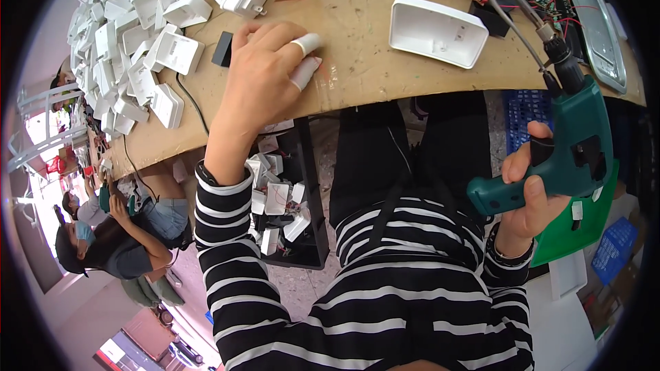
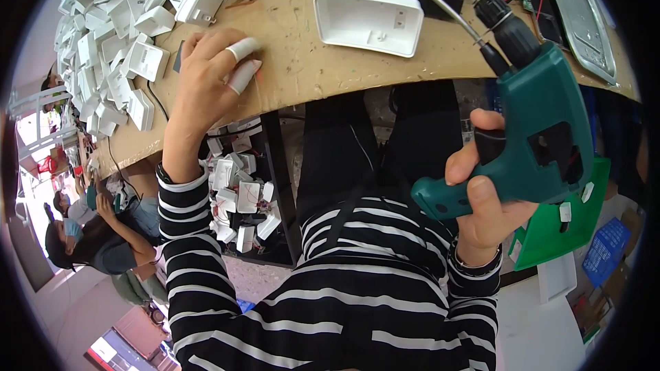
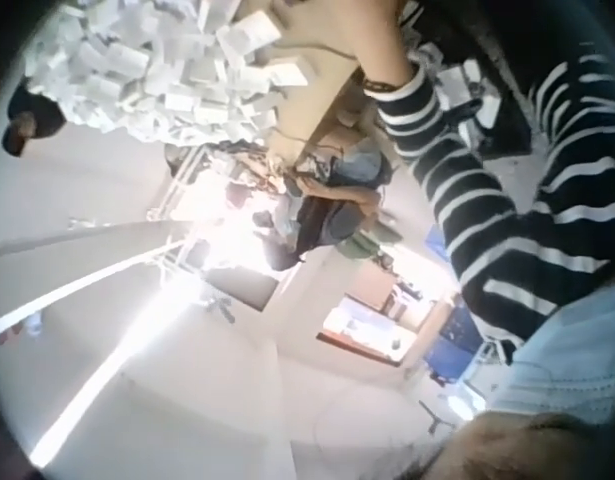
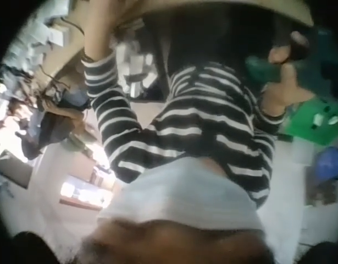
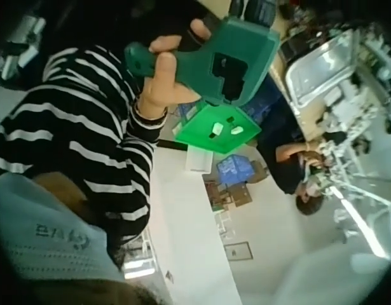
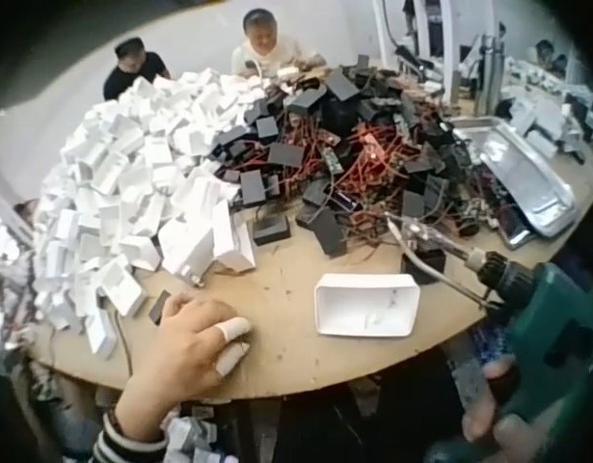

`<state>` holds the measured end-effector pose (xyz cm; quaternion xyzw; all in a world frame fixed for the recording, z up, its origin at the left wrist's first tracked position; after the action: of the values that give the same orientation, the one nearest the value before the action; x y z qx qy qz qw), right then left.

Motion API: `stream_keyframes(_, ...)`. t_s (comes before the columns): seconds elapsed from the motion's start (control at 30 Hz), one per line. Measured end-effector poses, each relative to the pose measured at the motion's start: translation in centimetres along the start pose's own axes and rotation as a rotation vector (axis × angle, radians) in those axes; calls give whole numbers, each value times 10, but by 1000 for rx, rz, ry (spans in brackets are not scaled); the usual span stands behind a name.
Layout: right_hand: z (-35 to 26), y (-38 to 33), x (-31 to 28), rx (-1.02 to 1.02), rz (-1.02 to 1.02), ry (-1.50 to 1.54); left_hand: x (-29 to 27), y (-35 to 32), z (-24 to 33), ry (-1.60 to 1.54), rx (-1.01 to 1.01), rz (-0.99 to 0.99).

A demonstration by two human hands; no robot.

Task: Soldering or welding wires into small plastic housings using a handheld soldering gun at a manual workstation.

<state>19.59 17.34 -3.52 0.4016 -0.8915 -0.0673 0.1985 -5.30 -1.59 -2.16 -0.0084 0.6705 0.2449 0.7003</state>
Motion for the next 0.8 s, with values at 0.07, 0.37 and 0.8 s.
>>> stream_keyframes(0.07, 2, 5, 2, -54, 30, 62, -2, -2, -1, 6, 34, 20)
stream_keyframes(0.37, 1, 3, 7, -39, -28, -9, 2, -4, -12, -286, 116, -78)
stream_keyframes(0.8, 23, 19, 19, 39, -5, 65, 11, -7, 2, -470, 89, 86)
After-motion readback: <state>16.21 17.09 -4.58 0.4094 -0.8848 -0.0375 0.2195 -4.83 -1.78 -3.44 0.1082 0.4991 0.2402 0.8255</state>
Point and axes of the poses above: each hand's wrist, its own y-axis towards the middle knuckle, its own x-axis out of the palm, z = x × y, the point moved 2 cm from there along y, towards the middle knuckle, and after that the axes turned 2 degrees about -x, right-handed, at the moved point
